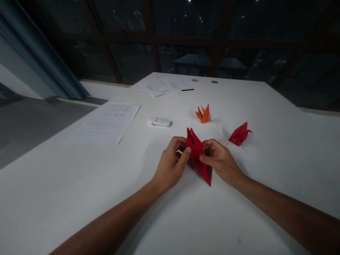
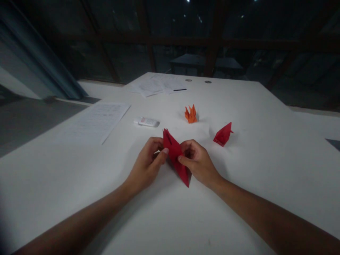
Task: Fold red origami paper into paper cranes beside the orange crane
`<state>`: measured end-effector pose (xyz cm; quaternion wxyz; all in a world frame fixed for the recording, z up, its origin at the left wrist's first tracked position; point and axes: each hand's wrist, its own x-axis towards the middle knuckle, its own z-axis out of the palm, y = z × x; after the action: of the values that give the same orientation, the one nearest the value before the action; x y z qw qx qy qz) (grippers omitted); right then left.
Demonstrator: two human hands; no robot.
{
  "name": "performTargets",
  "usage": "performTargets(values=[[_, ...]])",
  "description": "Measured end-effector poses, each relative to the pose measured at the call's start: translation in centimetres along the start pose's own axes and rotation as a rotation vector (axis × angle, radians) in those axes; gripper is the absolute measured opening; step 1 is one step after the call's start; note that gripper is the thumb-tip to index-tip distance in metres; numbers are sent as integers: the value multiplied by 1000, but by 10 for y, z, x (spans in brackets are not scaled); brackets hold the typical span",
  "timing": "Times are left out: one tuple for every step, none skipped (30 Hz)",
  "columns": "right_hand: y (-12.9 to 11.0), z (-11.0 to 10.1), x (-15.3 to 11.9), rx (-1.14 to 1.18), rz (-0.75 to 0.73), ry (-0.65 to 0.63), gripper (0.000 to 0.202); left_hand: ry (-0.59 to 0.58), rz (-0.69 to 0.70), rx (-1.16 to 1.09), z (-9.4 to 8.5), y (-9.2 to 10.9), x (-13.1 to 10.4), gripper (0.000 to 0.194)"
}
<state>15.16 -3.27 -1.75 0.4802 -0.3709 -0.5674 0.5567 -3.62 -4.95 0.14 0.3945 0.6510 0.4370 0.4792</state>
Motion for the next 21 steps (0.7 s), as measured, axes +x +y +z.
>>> performTargets(values=[[1,0,-1,-6,-4,-18,26,12,-49,-72,0,-2,2,18],[1,1,-1,-13,-4,-37,27,23,-91,-136,-1,-3,4,22],[1,1,-2,-20,-1,-58,29,38,-124,-188,-1,-4,5,26],[1,2,-3,-27,3,-77,31,55,-149,-227,-2,-5,7,28],[1,2,-4,-30,5,-94,32,69,-168,-255,-3,-6,9,30],[0,2,-5,-30,4,-105,32,78,-179,-270,-3,-6,10,31],[-1,3,-6,-28,1,-109,33,80,-184,-277,-4,-5,10,32],[-1,3,-6,-23,-4,-109,34,76,-183,-280,-5,-5,11,32],[-2,3,-7,-14,-8,-107,34,65,-179,-282,-5,-4,11,32],[-2,3,-7,-4,-7,-105,35,55,-175,-284,-6,-3,11,33],[-3,3,-7,6,-4,-102,35,45,-172,-289,-6,-2,10,34],[-4,4,-7,12,-5,-94,36,35,-172,-298,-6,-1,10,35],[-4,4,-7,15,-11,-79,38,21,-172,-312,-7,0,10,37],[-5,4,-7,13,-23,-62,42,1,-171,-329,-7,0,9,39],[-6,4,-7,8,-36,-49,47,-25,-171,-348,-7,1,9,40],[-6,4,-7,1,-49,-44,52,-53,-169,-366,-8,1,9,41],[-7,4,-8,-4,-60,-51,55,-79,-166,-381,-8,1,8,42],[-9,4,-8,-9,-64,-70,55,-98,-162,-390,-8,1,8,43],[-9,3,-8,-17,-66,-96,52,-108,-160,-391,-8,1,8,42],[-10,2,-8,-31,-65,-123,46,-108,-159,-387,-8,0,8,41],[-11,1,-8,-45,-61,-144,41,-103,-159,-381,-8,0,8,39]])
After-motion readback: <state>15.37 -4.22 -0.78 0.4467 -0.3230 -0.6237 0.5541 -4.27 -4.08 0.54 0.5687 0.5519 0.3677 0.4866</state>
